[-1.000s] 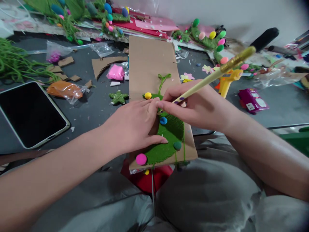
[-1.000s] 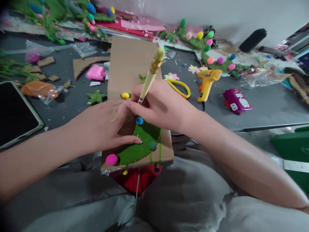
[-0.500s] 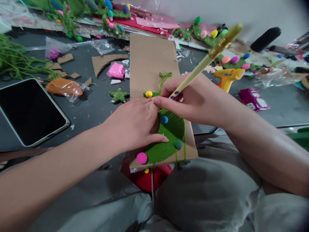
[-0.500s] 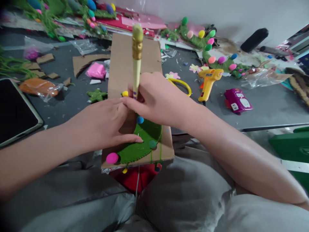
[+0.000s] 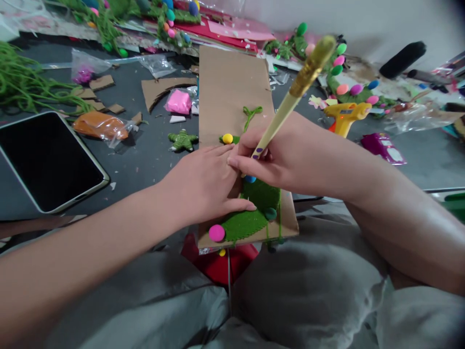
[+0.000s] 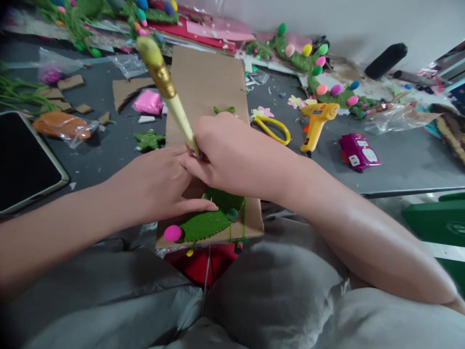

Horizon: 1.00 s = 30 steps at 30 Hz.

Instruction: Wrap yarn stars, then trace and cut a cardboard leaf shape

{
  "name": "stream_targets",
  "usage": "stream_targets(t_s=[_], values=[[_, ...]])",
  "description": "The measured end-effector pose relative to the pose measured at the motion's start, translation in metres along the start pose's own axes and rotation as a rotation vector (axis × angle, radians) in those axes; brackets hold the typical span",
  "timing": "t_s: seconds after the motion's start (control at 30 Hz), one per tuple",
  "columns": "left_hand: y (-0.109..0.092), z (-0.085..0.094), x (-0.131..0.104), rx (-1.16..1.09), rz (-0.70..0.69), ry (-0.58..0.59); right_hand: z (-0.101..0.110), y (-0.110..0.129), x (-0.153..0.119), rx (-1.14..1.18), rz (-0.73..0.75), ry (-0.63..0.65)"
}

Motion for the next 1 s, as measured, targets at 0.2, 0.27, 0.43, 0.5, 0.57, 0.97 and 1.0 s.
stream_targets(t_s=[0.2, 0.27, 0.43, 0.5, 0.57, 0.97, 1.0], values=[[0.0, 0.0, 0.001, 0.009, 0.035, 0.014, 0.001, 0.001, -0.001, -0.119, 0.02, -0.013], [-0.001, 0.0, 0.002, 0.009, 0.002, 0.005, 0.0, 0.002, -0.002, -0.134, 0.012, 0.023], [0.001, -0.001, 0.002, 0.035, 0.045, 0.032, 0.001, 0.004, -0.001, -0.154, -0.045, -0.013], [0.0, -0.001, 0.001, 0.037, 0.013, 0.007, 0.0, 0.006, 0.0, -0.163, -0.045, 0.024], [-0.001, -0.001, 0.001, 0.043, -0.021, -0.013, -0.001, 0.007, -0.001, -0.168, -0.048, 0.055], [-0.001, -0.005, -0.004, -0.01, 0.01, -0.021, -0.011, -0.005, -0.005, -0.151, -0.074, -0.032], [-0.002, -0.006, -0.004, -0.014, 0.01, -0.016, -0.013, -0.006, -0.008, -0.157, -0.061, -0.039]])
Point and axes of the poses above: each hand's wrist, its own x-axis towards the middle knuckle, its own z-axis out of the back of the hand, y = z × x, the point moved 3 cm from there along x, towards the middle knuckle, and after that the axes turned 14 degrees about x, right-handed, at the moved point
